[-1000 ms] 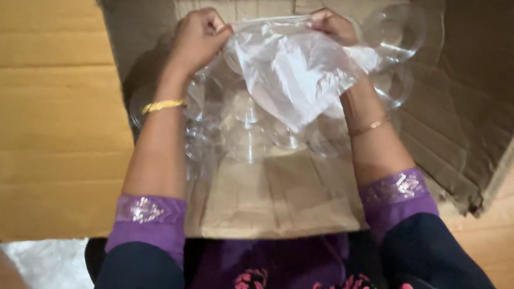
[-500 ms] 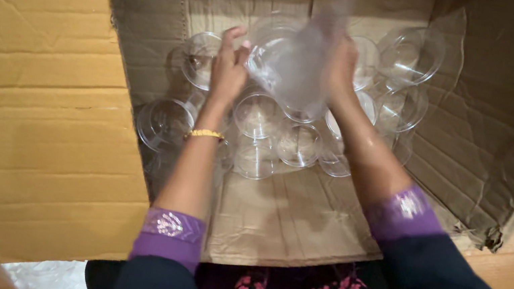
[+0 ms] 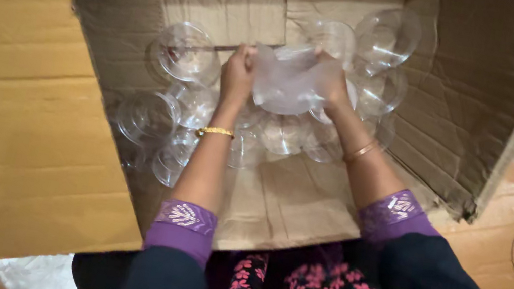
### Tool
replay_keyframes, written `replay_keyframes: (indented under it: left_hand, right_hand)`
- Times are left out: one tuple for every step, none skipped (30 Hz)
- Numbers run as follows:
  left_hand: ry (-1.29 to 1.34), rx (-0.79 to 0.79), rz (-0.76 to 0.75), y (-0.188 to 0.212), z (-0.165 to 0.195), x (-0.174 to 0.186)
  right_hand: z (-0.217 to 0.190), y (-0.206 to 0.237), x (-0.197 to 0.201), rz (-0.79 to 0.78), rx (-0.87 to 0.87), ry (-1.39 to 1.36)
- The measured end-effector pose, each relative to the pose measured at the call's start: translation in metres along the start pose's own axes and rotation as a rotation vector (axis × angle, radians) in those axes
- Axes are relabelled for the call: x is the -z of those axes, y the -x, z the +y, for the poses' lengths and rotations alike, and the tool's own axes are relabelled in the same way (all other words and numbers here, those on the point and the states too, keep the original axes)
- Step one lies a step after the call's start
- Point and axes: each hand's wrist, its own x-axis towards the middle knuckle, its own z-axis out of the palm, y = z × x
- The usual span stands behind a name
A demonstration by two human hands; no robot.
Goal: The person sits on the floor in front of an open cardboard box filled with clear plastic containers and pulls plastic bags from a pile. They place containers into the bags one at a time, gather and twist the bag openings, and set the wrapped containers back into the box. At the end they pick up a small cup of tea and hold it with both hands.
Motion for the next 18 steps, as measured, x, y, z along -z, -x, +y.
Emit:
replay_keyframes:
  left_hand:
    - [0.141,-0.133,0.019,0.002,0.013,-0.002]
    - [0.130,-0.141,-0.029,0.002,0.030,-0.006]
    - [0.122,-0.157,-0.078,-0.001,0.049,-0.012]
    - [0.118,-0.178,-0.126,-0.004,0.070,-0.019]
    - [0.173,-0.115,-0.210,-0.002,0.090,-0.023]
    - [0.225,-0.050,-0.296,0.002,0.108,-0.027]
    - [0.273,0.014,-0.381,0.007,0.124,-0.029]
    - [0.317,-0.006,-0.425,0.014,0.136,-0.028]
    - [0.361,-0.020,-0.466,0.024,0.144,-0.025]
    - [0.406,-0.037,-0.500,0.035,0.147,-0.022]
    - [0.402,-0.009,-0.506,0.046,0.147,-0.019]
    - [0.397,0.023,-0.512,0.062,0.142,-0.014]
    - [0.397,0.055,-0.517,0.078,0.136,-0.013]
    - [0.348,0.111,-0.536,0.092,0.127,-0.014]
    - [0.298,0.169,-0.553,0.108,0.118,-0.016]
    - [0.310,0.186,-0.558,0.125,0.109,-0.021]
    - [0.317,0.201,-0.558,0.138,0.099,-0.022]
    - [0.250,0.208,-0.574,0.147,0.090,-0.022]
  right_hand:
    - [-0.010,0.011,0.007,-0.131,-0.071,-0.252]
    - [-0.022,0.026,0.013,-0.254,-0.106,-0.421]
    - [-0.035,0.044,0.018,-0.364,-0.126,-0.506]
    - [-0.048,0.064,0.023,-0.474,-0.129,-0.511]
    - [-0.062,0.084,0.029,-0.423,-0.145,-0.547]
    - [-0.074,0.108,0.039,-0.373,-0.163,-0.584]
    - [-0.085,0.129,0.051,-0.324,-0.178,-0.622]
    - [-0.093,0.152,0.073,-0.172,-0.006,-0.546]
    - [-0.097,0.171,0.102,-0.027,0.152,-0.472]
    - [-0.097,0.193,0.138,0.148,0.307,-0.444]
    - [-0.090,0.207,0.179,0.341,0.418,-0.428]
    - [-0.078,0.223,0.224,0.544,0.496,-0.424]
    - [-0.060,0.234,0.266,0.739,0.498,-0.413]
    - [-0.037,0.242,0.304,0.975,0.433,-0.391]
    - [-0.010,0.247,0.336,1.192,0.323,-0.376]
    - [0.017,0.248,0.360,1.363,0.149,-0.393]
    - [0.043,0.245,0.375,1.450,-0.007,-0.440]
    - [0.064,0.239,0.384,1.457,-0.132,-0.529]
